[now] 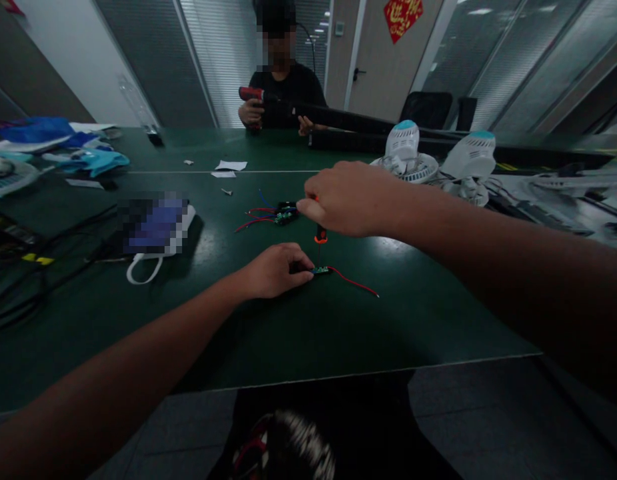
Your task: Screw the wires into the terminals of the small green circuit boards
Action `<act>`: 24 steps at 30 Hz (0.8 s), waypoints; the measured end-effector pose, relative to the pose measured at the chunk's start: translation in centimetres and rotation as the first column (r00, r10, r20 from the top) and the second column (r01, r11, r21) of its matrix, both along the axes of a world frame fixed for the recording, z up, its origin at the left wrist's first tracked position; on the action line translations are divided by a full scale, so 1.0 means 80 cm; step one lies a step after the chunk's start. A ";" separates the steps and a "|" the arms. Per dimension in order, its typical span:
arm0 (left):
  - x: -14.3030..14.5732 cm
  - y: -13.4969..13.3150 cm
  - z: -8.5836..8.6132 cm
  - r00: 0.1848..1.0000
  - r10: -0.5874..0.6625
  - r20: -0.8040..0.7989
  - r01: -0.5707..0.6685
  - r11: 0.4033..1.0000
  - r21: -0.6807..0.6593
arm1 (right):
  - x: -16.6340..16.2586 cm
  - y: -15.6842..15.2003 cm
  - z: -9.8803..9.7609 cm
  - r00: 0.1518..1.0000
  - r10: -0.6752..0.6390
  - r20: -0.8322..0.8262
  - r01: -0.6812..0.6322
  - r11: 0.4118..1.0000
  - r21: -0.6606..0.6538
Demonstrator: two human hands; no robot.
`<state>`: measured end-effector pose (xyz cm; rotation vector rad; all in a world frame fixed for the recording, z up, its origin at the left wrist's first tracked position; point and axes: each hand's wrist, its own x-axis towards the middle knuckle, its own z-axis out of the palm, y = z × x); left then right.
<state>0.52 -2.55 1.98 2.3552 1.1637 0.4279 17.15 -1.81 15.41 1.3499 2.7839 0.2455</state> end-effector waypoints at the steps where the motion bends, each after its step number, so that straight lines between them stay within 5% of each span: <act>1: 0.000 0.000 0.001 1.000 -0.002 -0.003 0.002 1.000 -0.002 | -0.001 0.000 0.000 1.000 0.012 0.006 -0.011 1.000 -0.010; 24: -0.003 0.000 0.002 0.999 -0.040 -0.010 0.041 0.998 0.040 | 0.000 0.009 0.007 0.997 0.070 0.044 -0.067 0.995 -0.074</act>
